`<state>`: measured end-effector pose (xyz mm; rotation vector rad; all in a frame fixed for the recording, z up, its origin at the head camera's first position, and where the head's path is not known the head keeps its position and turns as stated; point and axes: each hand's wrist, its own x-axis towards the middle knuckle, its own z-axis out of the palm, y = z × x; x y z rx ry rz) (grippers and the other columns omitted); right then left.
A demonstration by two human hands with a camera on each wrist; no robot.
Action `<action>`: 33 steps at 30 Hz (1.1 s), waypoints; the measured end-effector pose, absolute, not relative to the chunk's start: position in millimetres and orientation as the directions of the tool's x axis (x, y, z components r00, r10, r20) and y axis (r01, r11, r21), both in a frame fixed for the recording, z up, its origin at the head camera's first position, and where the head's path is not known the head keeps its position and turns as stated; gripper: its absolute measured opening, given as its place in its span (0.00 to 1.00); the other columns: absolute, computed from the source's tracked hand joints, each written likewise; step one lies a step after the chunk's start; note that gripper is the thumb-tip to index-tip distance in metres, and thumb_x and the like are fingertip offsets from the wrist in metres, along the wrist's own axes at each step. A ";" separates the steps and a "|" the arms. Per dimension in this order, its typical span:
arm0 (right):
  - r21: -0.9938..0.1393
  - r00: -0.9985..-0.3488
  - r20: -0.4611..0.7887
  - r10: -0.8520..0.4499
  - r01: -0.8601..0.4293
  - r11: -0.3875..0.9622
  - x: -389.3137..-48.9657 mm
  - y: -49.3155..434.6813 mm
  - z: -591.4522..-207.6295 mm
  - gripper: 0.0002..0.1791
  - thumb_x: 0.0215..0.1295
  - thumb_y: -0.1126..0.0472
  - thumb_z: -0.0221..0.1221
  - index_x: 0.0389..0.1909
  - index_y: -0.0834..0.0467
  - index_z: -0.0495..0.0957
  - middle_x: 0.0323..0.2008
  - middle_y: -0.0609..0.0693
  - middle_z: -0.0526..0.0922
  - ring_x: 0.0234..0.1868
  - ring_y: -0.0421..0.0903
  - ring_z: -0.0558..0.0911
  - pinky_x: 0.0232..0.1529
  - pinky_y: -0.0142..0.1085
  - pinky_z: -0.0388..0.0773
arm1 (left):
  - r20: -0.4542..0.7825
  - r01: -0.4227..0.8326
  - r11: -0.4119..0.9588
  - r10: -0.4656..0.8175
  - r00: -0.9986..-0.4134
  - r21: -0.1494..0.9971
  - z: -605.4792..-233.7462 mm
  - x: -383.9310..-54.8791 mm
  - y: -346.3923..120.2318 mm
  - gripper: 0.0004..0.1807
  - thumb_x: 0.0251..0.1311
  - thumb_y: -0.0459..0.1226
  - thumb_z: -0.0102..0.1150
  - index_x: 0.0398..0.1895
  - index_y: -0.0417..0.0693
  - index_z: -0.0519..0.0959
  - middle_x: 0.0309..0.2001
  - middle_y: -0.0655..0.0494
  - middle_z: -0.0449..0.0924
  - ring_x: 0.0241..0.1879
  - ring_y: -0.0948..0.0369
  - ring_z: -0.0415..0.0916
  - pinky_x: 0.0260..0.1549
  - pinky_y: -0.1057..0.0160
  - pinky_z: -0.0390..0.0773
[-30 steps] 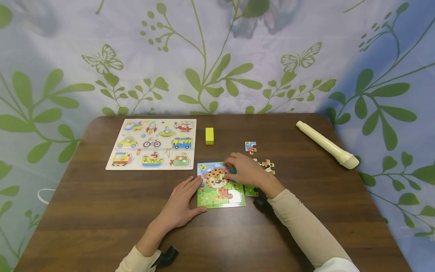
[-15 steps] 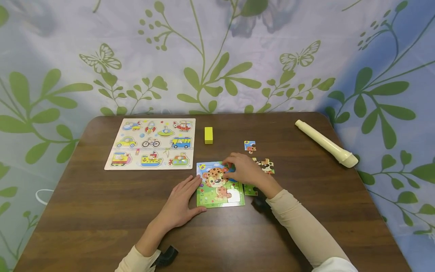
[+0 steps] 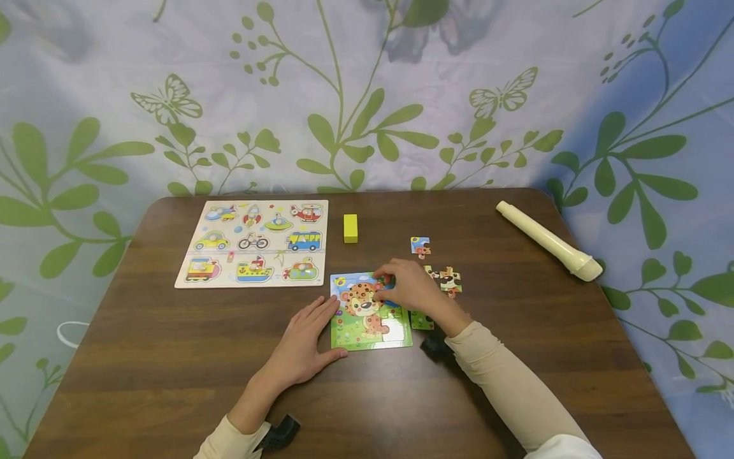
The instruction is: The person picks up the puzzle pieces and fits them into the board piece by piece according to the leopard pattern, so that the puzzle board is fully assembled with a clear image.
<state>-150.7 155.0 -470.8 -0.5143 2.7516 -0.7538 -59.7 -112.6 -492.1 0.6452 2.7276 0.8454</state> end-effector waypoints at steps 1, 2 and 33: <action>-0.529 -0.912 -0.141 -0.385 -0.259 0.808 -150.5 154.4 -470.4 0.22 0.58 0.44 0.73 0.51 0.47 0.87 0.33 0.41 0.78 0.30 0.39 0.74 0.32 0.34 0.72 | -0.074 0.345 0.740 0.468 -0.881 0.578 -491.9 -59.7 -112.7 0.52 0.57 0.55 0.72 0.81 0.50 0.58 0.81 0.55 0.57 0.81 0.49 0.50 0.75 0.36 0.55; -0.528 -0.916 -0.144 -0.375 -0.249 0.812 -150.2 153.7 -469.8 0.22 0.58 0.43 0.73 0.51 0.47 0.87 0.33 0.41 0.78 0.29 0.39 0.73 0.31 0.34 0.71 | -0.074 0.345 0.739 0.469 -0.880 0.579 -491.9 -59.8 -112.9 0.52 0.58 0.55 0.72 0.81 0.50 0.58 0.81 0.54 0.57 0.81 0.49 0.50 0.75 0.36 0.55; -0.340 -0.925 -0.089 -0.369 -0.320 0.884 -138.8 147.2 -459.8 0.07 0.69 0.52 0.65 0.38 0.47 0.92 0.32 0.42 0.81 0.30 0.39 0.73 0.30 0.33 0.73 | -0.052 0.361 0.738 0.471 -0.881 0.570 -492.8 -59.2 -112.7 0.52 0.57 0.55 0.72 0.80 0.50 0.59 0.80 0.53 0.58 0.81 0.48 0.52 0.74 0.36 0.56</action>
